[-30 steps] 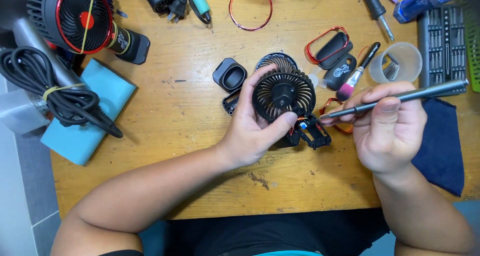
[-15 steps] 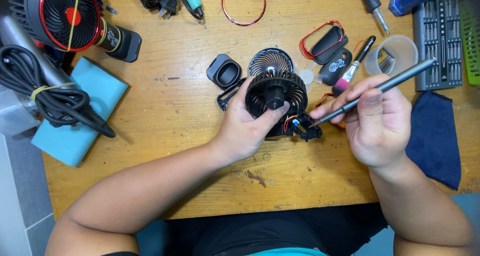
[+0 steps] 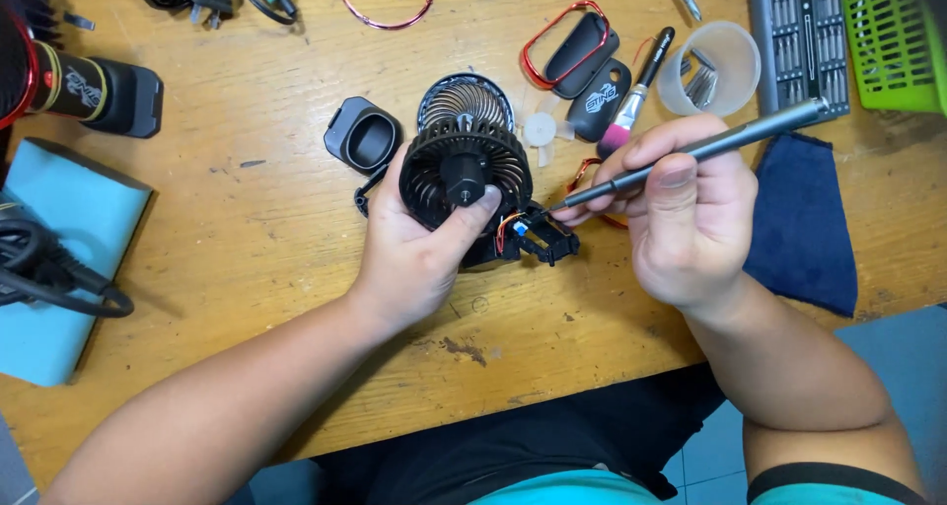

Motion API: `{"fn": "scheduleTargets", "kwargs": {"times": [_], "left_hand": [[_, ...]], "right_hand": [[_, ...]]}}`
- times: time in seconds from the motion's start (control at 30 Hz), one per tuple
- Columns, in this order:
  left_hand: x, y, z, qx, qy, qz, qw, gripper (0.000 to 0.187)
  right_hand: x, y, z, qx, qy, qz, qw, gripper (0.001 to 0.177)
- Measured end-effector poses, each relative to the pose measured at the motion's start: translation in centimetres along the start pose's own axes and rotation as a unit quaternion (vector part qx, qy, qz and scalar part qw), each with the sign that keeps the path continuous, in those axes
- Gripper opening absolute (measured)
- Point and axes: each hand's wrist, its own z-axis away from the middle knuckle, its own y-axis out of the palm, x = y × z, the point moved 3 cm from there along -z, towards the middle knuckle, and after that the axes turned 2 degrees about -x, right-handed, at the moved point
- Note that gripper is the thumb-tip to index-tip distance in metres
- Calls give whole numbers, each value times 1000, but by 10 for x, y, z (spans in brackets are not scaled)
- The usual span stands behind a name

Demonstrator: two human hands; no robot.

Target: Disassembling and cleaning a small portable electronic fan using a screwdriver and a brush on a workbench.

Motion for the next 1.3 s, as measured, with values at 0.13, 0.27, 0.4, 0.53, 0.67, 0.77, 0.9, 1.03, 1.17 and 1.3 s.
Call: {"fn": "scheduleTargets", "kwargs": {"times": [0.13, 0.27, 0.4, 0.53, 0.67, 0.77, 0.9, 1.03, 1.17, 1.3], "left_hand": [[2, -1, 0, 2, -6, 14, 1000, 29], [-1, -1, -1, 6, -1, -10, 1000, 29], [0, 0, 1, 17, 0, -4, 1000, 34], [0, 1, 3, 4, -14, 3, 1000, 34], [-1, -1, 1, -23, -3, -23, 999, 28], [-3, 1, 4, -20, -1, -27, 999, 29], [-1, 1, 4, -32, -2, -26, 999, 28], [-5, 1, 3, -36, 3, -32, 999, 27], [-3, 0, 3, -39, -4, -23, 999, 29], [-1, 0, 2, -43, -5, -21, 999, 28]], "right_hand": [[2, -2, 2, 20, -2, 46, 999, 40], [2, -1, 2, 17, -5, 50, 999, 37], [-3, -1, -3, 10, 24, -7, 1000, 36], [-6, -4, -4, 33, 25, -12, 999, 32], [-7, -4, 0, 27, 66, -19, 997, 39], [-6, -4, -3, 17, 31, -4, 999, 37], [-4, -6, -3, -42, 8, 22, 999, 36], [0, -1, -1, -18, -4, 56, 998, 38], [2, 3, 3, -15, 17, 57, 998, 42], [3, 3, 4, 12, 7, 71, 997, 41]]}}
